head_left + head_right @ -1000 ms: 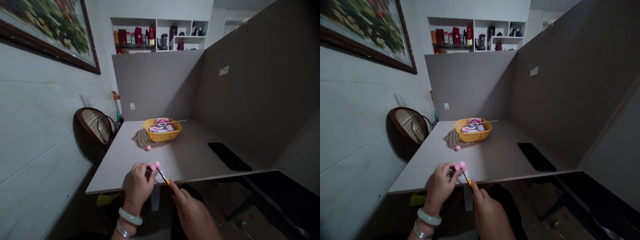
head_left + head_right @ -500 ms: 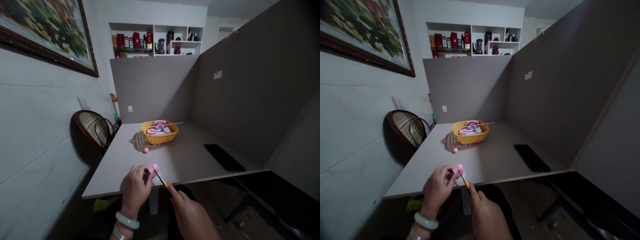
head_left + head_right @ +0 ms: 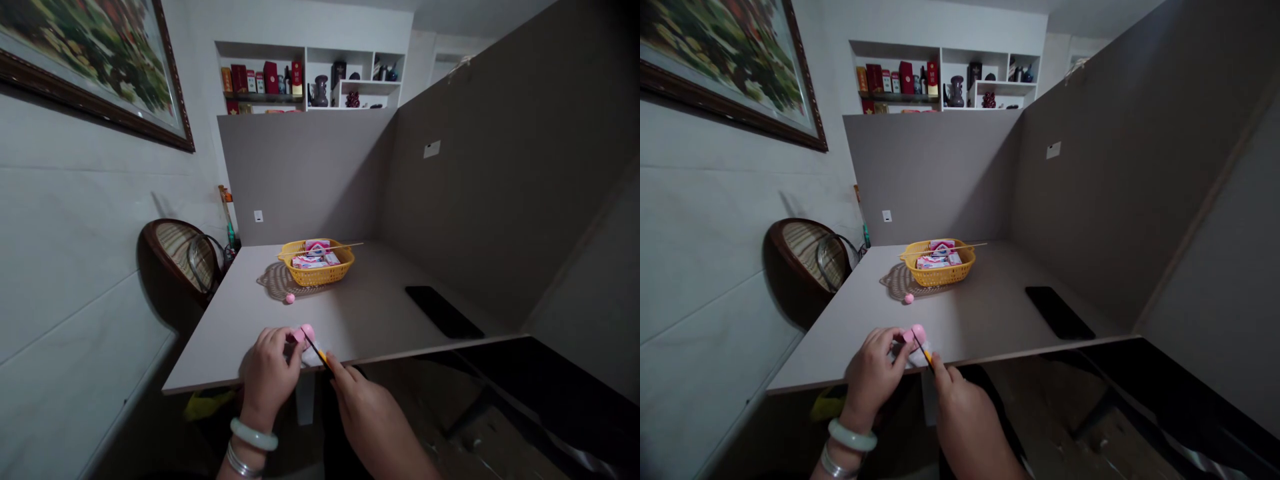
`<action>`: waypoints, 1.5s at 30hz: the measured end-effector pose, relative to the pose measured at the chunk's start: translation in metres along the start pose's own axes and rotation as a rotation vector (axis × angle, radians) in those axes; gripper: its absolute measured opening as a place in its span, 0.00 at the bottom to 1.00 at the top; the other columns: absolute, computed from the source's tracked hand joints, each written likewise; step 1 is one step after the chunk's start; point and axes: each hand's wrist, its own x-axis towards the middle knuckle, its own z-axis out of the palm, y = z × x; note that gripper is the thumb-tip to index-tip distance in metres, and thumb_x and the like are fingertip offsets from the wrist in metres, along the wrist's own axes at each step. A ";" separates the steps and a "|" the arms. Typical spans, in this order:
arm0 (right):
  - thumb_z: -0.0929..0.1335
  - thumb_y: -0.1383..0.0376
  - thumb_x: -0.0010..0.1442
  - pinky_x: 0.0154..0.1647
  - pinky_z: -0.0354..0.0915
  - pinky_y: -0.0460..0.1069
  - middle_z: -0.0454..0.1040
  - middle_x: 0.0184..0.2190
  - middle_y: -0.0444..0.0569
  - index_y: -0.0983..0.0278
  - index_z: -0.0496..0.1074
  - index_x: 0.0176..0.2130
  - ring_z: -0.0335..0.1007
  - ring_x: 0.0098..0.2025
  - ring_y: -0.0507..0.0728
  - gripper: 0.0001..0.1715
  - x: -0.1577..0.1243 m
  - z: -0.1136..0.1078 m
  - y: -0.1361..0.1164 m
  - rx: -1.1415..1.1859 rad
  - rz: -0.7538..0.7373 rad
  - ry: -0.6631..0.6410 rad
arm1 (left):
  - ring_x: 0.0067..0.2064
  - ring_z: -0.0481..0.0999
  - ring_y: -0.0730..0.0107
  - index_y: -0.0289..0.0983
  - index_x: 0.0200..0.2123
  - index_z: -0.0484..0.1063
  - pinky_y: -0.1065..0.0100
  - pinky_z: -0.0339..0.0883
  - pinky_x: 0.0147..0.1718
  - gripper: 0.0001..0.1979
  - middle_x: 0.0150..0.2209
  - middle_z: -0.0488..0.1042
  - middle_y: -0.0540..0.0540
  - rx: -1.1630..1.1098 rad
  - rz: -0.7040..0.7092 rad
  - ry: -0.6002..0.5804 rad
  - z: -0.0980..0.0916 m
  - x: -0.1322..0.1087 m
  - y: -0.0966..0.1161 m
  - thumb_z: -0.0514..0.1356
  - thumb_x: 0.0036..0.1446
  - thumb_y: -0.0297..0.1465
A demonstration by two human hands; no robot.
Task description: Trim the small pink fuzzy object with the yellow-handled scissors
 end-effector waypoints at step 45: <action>0.57 0.80 0.59 0.31 0.66 0.46 0.78 0.40 0.53 0.67 0.58 0.66 0.77 0.34 0.57 0.38 0.013 -0.010 -0.015 0.003 0.064 -0.096 | 0.38 0.73 0.60 0.40 0.37 0.70 0.61 0.67 0.37 0.12 0.34 0.74 0.45 -0.011 0.048 0.036 0.004 0.000 -0.007 0.57 0.63 0.42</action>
